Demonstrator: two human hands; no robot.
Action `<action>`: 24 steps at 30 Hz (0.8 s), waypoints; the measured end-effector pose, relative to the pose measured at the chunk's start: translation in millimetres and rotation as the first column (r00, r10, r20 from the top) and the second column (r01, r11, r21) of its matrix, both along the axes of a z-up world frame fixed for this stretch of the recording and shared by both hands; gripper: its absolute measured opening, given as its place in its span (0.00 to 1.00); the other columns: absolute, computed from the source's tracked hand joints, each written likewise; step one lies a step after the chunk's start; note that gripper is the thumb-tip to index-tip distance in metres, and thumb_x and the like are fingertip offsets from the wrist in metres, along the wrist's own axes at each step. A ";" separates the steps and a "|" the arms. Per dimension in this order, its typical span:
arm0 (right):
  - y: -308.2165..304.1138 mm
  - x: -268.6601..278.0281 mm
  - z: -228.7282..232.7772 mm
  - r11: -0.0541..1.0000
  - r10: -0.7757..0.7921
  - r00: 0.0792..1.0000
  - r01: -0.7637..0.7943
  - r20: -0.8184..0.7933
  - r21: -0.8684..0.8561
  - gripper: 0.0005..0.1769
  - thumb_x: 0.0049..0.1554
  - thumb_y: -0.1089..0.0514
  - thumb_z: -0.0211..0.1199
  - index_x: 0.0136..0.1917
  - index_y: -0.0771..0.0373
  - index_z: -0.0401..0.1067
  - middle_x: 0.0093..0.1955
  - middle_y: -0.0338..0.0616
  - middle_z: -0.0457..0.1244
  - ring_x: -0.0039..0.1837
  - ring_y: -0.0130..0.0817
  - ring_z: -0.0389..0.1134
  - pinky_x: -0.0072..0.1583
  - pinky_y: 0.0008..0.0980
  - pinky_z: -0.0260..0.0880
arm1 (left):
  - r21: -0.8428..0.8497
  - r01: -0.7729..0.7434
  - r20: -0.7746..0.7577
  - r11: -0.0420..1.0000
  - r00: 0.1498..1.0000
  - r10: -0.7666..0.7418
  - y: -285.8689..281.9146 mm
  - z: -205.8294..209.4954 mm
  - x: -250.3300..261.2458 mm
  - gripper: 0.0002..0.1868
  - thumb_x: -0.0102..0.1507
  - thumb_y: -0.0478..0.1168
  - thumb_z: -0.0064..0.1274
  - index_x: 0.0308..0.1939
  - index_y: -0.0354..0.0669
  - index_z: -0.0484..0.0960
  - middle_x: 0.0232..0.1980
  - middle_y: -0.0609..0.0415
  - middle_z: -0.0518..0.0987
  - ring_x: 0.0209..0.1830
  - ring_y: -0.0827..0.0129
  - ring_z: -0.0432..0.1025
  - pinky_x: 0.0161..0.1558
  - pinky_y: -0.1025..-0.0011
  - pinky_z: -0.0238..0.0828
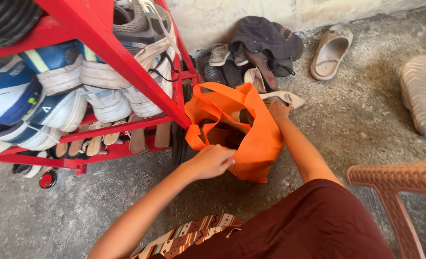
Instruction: The person takes an orange bag from another person, places two shoes into the bag from the floor, picks up another shoe from the floor and adds it to the bag, and then picks up a black sock.
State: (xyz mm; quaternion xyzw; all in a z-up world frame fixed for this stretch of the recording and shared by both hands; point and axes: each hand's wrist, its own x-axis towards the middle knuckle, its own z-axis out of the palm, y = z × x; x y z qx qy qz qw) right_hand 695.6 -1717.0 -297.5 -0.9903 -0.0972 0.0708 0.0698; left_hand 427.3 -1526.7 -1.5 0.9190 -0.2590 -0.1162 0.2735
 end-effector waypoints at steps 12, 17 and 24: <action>24.3 5.2 14.7 0.964 0.010 0.974 -0.070 0.227 0.257 0.20 0.58 0.41 0.40 0.50 0.58 0.60 0.43 0.52 0.63 0.40 0.51 0.64 0.40 0.49 0.61 | 0.134 -0.002 -0.010 0.991 1.000 0.003 0.3 -2.6 -22.4 0.06 0.53 0.36 0.44 0.24 0.36 0.70 0.20 0.41 0.70 0.24 0.48 0.66 0.28 0.57 0.61; 36.9 -8.8 68.6 0.832 -0.195 0.931 -0.009 0.308 0.555 0.20 0.53 0.47 0.44 0.56 0.57 0.54 0.52 0.57 0.55 0.43 0.56 0.61 0.45 0.51 0.60 | 0.172 -0.019 -0.077 0.985 0.996 0.033 0.6 -0.4 -20.6 0.07 0.54 0.36 0.43 0.24 0.35 0.69 0.20 0.41 0.69 0.24 0.48 0.66 0.28 0.58 0.61; 40.7 7.5 -10.6 1.000 0.008 0.955 -0.003 0.296 -0.020 0.28 0.50 0.49 0.43 0.65 0.39 0.47 0.66 0.59 0.34 0.58 0.69 0.44 0.42 0.77 0.47 | 0.091 -0.087 -0.132 0.992 0.986 0.099 3.1 8.2 -11.9 0.11 0.52 0.41 0.48 0.27 0.35 0.70 0.24 0.43 0.72 0.27 0.50 0.68 0.29 0.59 0.62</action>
